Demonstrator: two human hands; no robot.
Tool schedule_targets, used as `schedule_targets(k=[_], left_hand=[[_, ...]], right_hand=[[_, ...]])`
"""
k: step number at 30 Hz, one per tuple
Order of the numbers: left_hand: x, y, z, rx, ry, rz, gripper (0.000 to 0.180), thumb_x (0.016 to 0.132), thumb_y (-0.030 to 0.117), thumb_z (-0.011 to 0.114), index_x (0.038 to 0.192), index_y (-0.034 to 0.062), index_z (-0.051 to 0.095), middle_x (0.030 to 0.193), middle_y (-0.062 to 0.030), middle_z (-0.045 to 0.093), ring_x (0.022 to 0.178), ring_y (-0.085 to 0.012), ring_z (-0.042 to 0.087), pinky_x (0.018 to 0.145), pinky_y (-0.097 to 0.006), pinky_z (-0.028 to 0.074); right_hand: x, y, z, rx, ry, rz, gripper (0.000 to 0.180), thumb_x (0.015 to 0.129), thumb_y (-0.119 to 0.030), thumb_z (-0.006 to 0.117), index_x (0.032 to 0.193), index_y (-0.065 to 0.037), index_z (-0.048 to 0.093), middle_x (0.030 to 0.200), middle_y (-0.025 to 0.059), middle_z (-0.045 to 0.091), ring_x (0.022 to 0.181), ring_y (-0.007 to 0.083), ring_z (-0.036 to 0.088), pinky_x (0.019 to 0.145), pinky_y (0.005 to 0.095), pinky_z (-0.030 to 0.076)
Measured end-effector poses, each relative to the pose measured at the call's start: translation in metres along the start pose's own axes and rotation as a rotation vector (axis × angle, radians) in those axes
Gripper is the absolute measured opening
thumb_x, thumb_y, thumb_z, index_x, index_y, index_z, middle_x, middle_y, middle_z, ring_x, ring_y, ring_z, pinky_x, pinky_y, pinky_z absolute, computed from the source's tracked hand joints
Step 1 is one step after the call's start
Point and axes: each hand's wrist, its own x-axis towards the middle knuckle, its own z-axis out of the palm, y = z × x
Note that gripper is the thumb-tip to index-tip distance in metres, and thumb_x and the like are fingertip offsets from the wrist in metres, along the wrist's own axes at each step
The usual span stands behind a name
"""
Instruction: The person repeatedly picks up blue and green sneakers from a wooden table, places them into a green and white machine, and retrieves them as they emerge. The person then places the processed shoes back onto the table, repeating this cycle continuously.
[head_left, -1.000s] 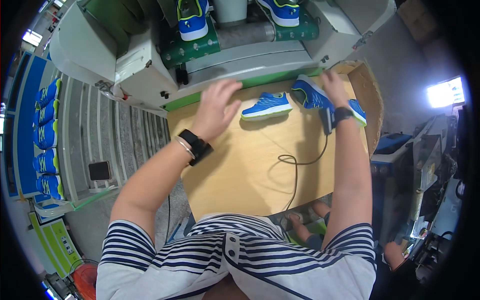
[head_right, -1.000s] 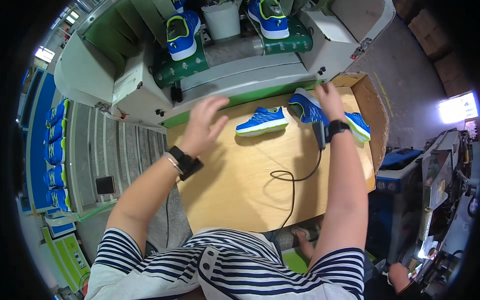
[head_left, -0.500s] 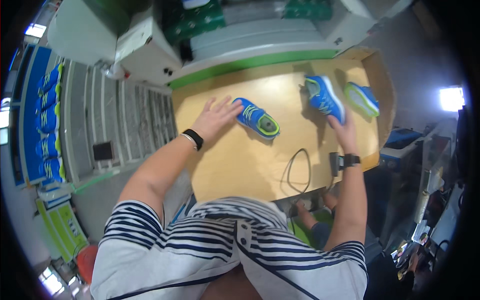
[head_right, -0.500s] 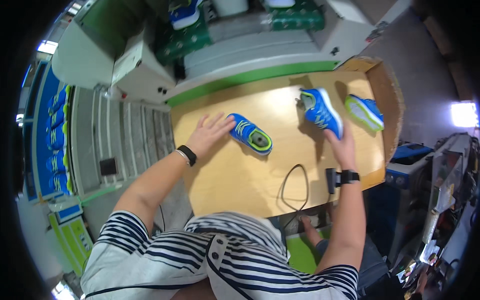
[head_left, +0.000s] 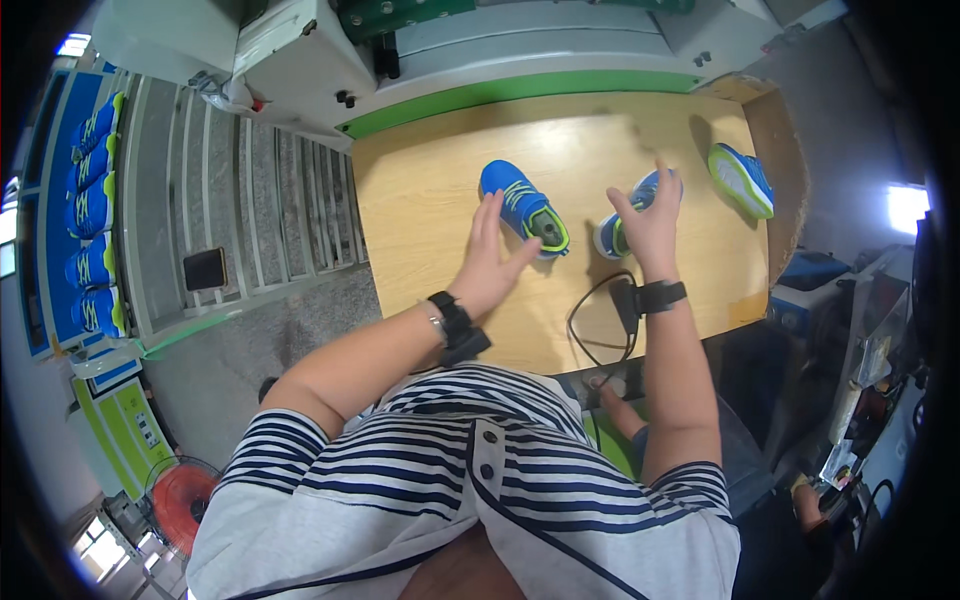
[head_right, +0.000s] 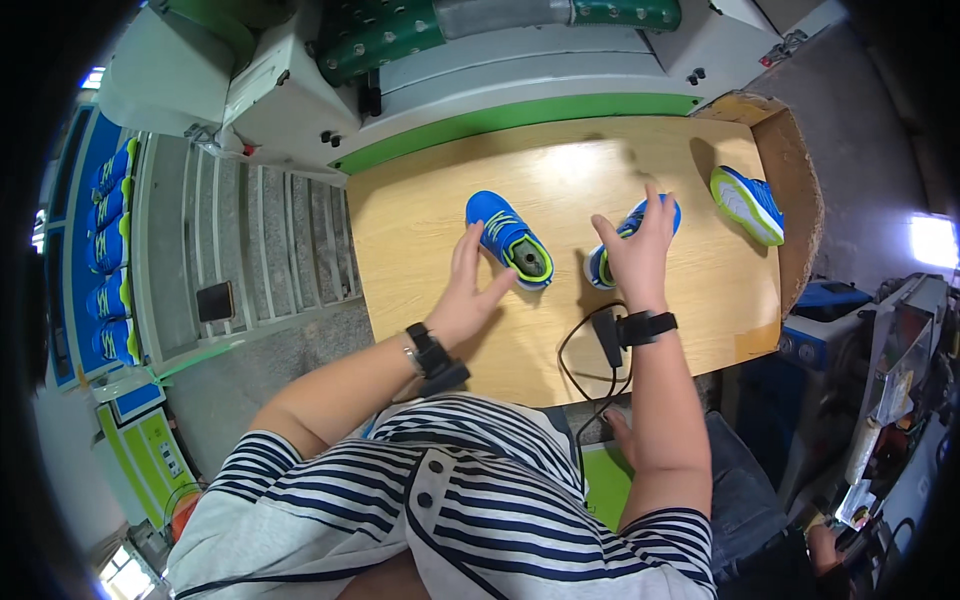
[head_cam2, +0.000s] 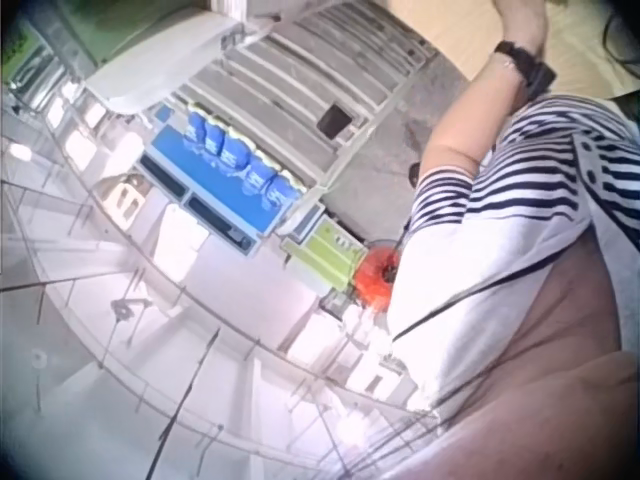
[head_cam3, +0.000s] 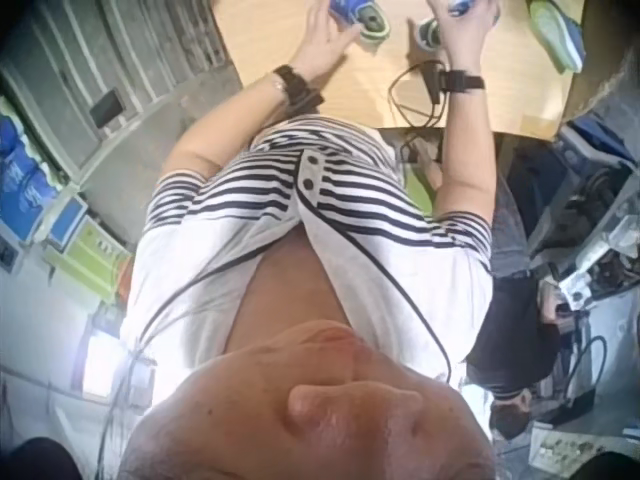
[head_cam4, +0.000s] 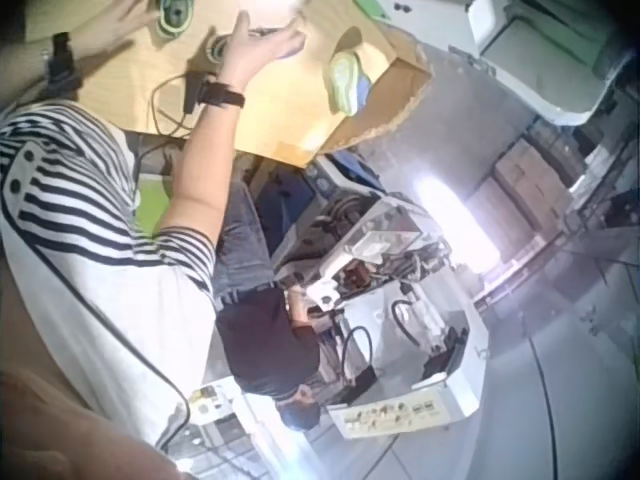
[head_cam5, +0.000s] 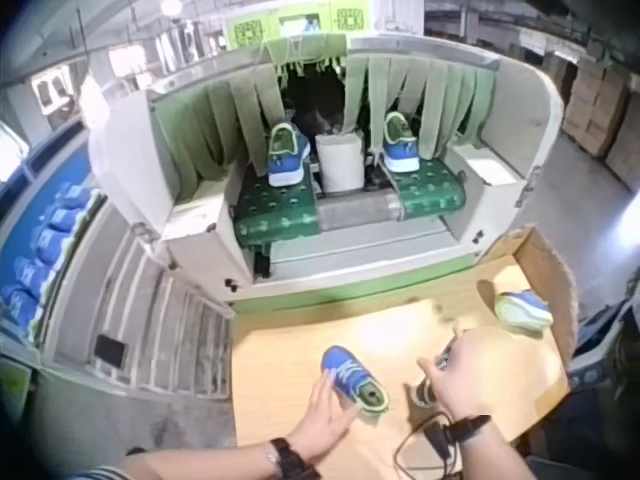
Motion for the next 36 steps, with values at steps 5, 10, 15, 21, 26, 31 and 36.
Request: schedule_targets(k=[5, 10, 15, 21, 26, 31, 36], left_hand=[[0.03, 0.016, 0.064, 0.243, 0.321, -0.118, 0.111, 0.077, 0.045, 0.084, 0.158, 0.0052, 0.02, 0.162, -0.0321, 0.011, 0.149, -0.0499, 0.018, 0.123, -0.051, 0.019], [0.058, -0.01, 0.011, -0.016, 0.261, 0.042, 0.067, 0.077, -0.007, 0.062, 0.141, 0.005, 0.044, 0.158, -0.0261, 0.033, 0.15, -0.0397, 0.03, 0.124, -0.041, 0.024], [0.039, -0.032, -0.084, 0.132, 0.388, -0.066, 0.071, 0.077, -0.003, 0.066, 0.142, 0.0086, 0.041, 0.158, -0.0247, 0.03, 0.146, -0.039, 0.035, 0.12, -0.042, 0.03], [0.01, -0.048, -0.097, 0.129, 0.255, -0.016, 0.075, 0.08, 0.005, 0.069, 0.146, 0.0088, 0.034, 0.16, -0.0249, 0.022, 0.148, -0.0402, 0.028, 0.121, -0.045, 0.027], [0.004, -0.055, -0.097, 0.25, 0.321, 0.001, 0.075, 0.082, 0.007, 0.068, 0.148, 0.0089, 0.031, 0.158, -0.0274, 0.021, 0.149, -0.0421, 0.023, 0.121, -0.047, 0.024], [0.007, -0.058, -0.095, 0.224, 0.29, 0.003, 0.076, 0.082, 0.008, 0.069, 0.148, 0.0093, 0.03, 0.157, -0.0281, 0.021, 0.149, -0.043, 0.022, 0.121, -0.048, 0.023], [0.012, -0.066, -0.095, 0.244, 0.288, 0.045, 0.076, 0.081, 0.008, 0.07, 0.147, 0.0091, 0.031, 0.155, -0.0285, 0.023, 0.148, -0.0446, 0.022, 0.121, -0.049, 0.023]], right_hand=[[-0.026, 0.029, 0.019, 0.214, 0.171, 0.154, 0.071, 0.08, -0.012, 0.078, 0.141, 0.002, 0.045, 0.147, 0.0309, 0.044, 0.143, 0.0465, 0.037, 0.12, 0.0475, 0.029], [-0.031, -0.026, -0.01, 0.397, -0.452, -0.005, 0.063, 0.086, -0.019, 0.077, 0.141, -0.002, 0.051, 0.139, 0.0197, 0.056, 0.131, 0.0302, 0.053, 0.111, 0.0401, 0.042], [0.094, 0.045, -0.094, -0.2, 0.025, 0.197, 0.059, 0.088, -0.024, 0.076, 0.137, 0.002, 0.056, 0.127, 0.0247, 0.065, 0.114, 0.0345, 0.066, 0.098, 0.0411, 0.051], [0.147, 0.277, -0.174, 0.014, 0.056, 0.684, 0.115, 0.071, -0.071, 0.08, 0.14, 0.015, 0.049, 0.137, 0.0242, 0.056, 0.124, 0.0323, 0.057, 0.11, 0.0409, 0.04], [0.068, 0.156, -0.103, 0.285, 0.481, 0.284, 0.095, 0.078, -0.02, 0.09, 0.145, 0.002, 0.027, 0.131, 0.0179, 0.047, 0.117, 0.0257, 0.053, 0.103, 0.0368, 0.045], [-0.057, 0.062, -0.042, -0.004, 0.07, 0.177, 0.095, 0.079, -0.012, 0.085, 0.156, -0.001, 0.029, 0.139, 0.0178, 0.044, 0.134, 0.0311, 0.044, 0.11, 0.0439, 0.043], [-0.055, 0.036, -0.008, 0.399, 0.171, 0.204, 0.076, 0.084, -0.011, 0.079, 0.149, 0.003, 0.043, 0.137, 0.0186, 0.056, 0.126, 0.028, 0.055, 0.109, 0.0384, 0.043]])
